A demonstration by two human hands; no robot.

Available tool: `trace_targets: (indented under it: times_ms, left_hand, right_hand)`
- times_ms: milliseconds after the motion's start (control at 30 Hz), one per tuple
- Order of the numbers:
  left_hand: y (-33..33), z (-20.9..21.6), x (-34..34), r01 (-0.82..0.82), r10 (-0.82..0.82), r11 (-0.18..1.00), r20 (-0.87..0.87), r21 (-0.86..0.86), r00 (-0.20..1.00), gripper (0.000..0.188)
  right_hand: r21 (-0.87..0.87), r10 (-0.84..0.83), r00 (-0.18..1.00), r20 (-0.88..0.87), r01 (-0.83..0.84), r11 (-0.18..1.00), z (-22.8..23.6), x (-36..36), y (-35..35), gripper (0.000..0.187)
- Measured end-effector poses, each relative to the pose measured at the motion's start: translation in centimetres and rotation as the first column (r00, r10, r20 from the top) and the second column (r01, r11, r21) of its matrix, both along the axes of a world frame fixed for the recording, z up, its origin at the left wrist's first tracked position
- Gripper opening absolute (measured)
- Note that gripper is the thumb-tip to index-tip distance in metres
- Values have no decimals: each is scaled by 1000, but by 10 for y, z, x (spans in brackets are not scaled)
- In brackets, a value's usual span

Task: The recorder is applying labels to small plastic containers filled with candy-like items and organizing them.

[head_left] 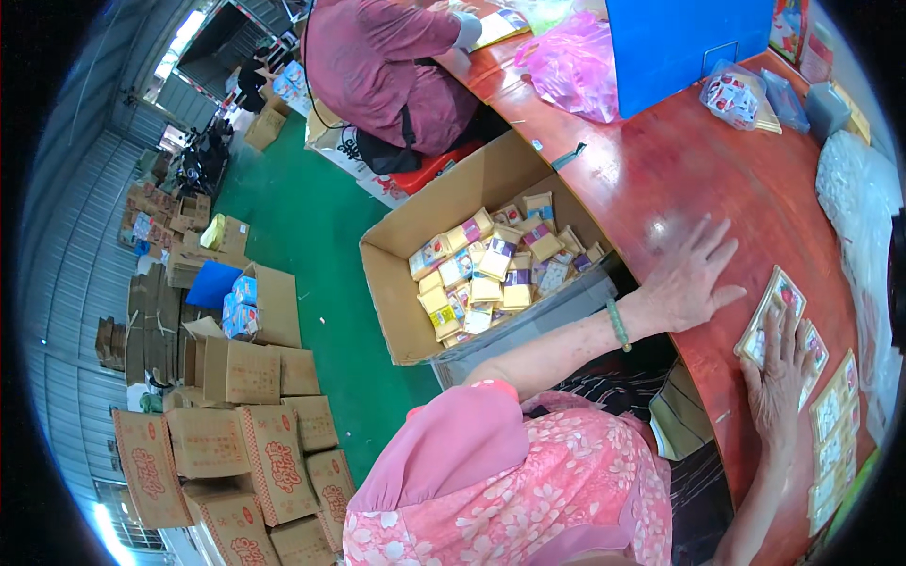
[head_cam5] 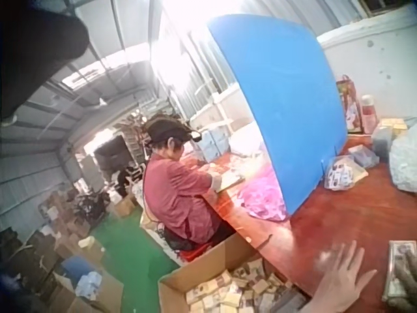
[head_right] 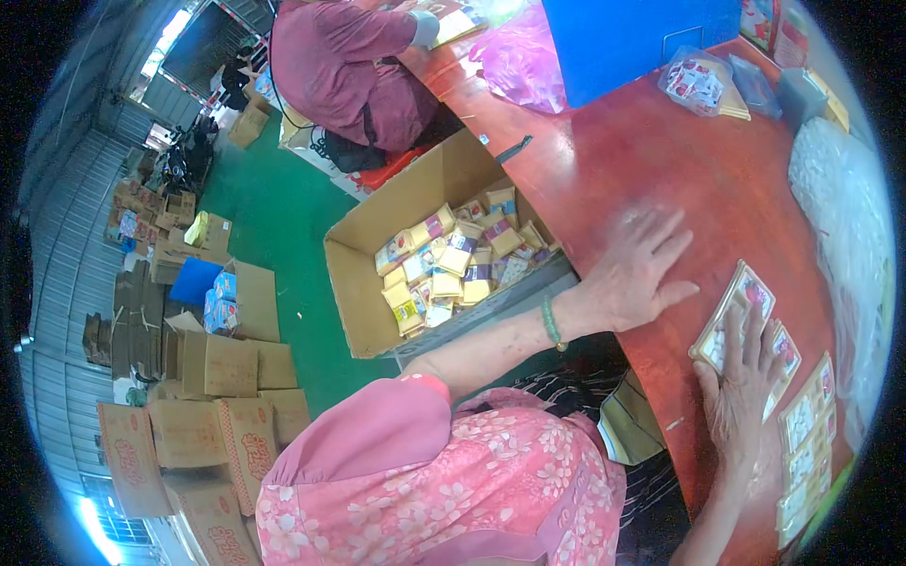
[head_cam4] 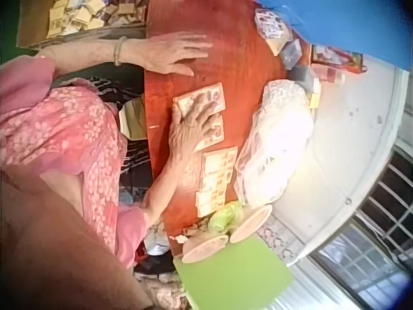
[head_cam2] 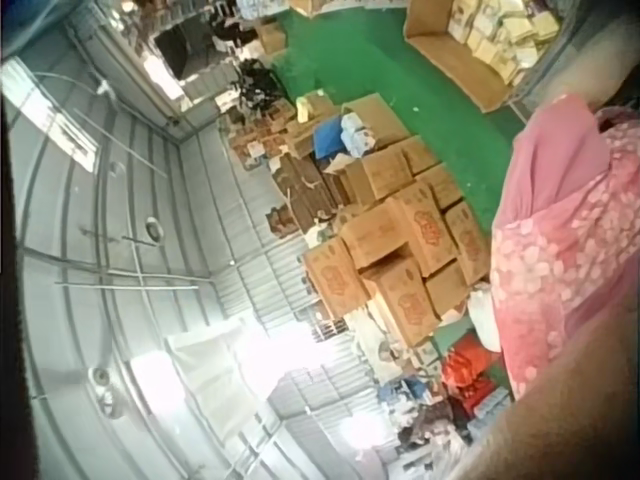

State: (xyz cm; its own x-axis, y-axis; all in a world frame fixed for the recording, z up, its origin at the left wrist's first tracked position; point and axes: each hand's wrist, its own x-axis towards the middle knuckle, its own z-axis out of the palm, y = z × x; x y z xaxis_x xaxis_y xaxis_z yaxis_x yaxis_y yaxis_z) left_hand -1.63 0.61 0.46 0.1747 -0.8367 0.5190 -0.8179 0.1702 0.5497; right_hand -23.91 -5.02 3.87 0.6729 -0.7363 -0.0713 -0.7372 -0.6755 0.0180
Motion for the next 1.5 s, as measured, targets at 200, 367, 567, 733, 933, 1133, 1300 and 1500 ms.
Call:
trace_targets:
  times_ms: [200, 367, 567, 733, 933, 1133, 1300, 1500]
  left_hand:
    - [1, 3, -23, 225, -228, 971, 25, 85, 973, 74]
    - [0, 1, -32, 320, -341, 927, 86, 197, 936, 67]
    - [2, -5, -34, 308, -336, 927, 109, 212, 936, 62]
    - [4, -2, -36, 272, -294, 950, 145, 154, 945, 53]
    - [28, -2, -37, 324, -357, 878, -30, -352, 934, 20]
    - [105, -44, -35, 428, -456, 889, -234, -163, 859, 27]
    - [99, -77, -56, 476, -346, 478, -340, 738, 874, 51]
    - [68, -116, -86, 643, -286, 659, -660, 391, 695, 76]
  right_hand:
    - [-4, -77, 985, 155, 79, 997, -9, -18, -10, 86]
    - [55, -85, 973, 214, 75, 996, -11, -37, -15, 88]
    - [59, -101, 991, 92, 96, 994, -5, -52, -22, 73]
    - [-1, -176, 984, 22, 176, 984, -14, -67, -28, 72]
    - [16, -198, 980, -28, 199, 980, -8, -62, -25, 71]
    - [80, -122, 984, 133, 112, 990, -18, -89, -31, 69]
    - [232, -158, 746, 647, 5, 973, 1, -96, -19, 66]
    - [369, -178, 619, 765, -194, 909, 31, -129, 82, 47]
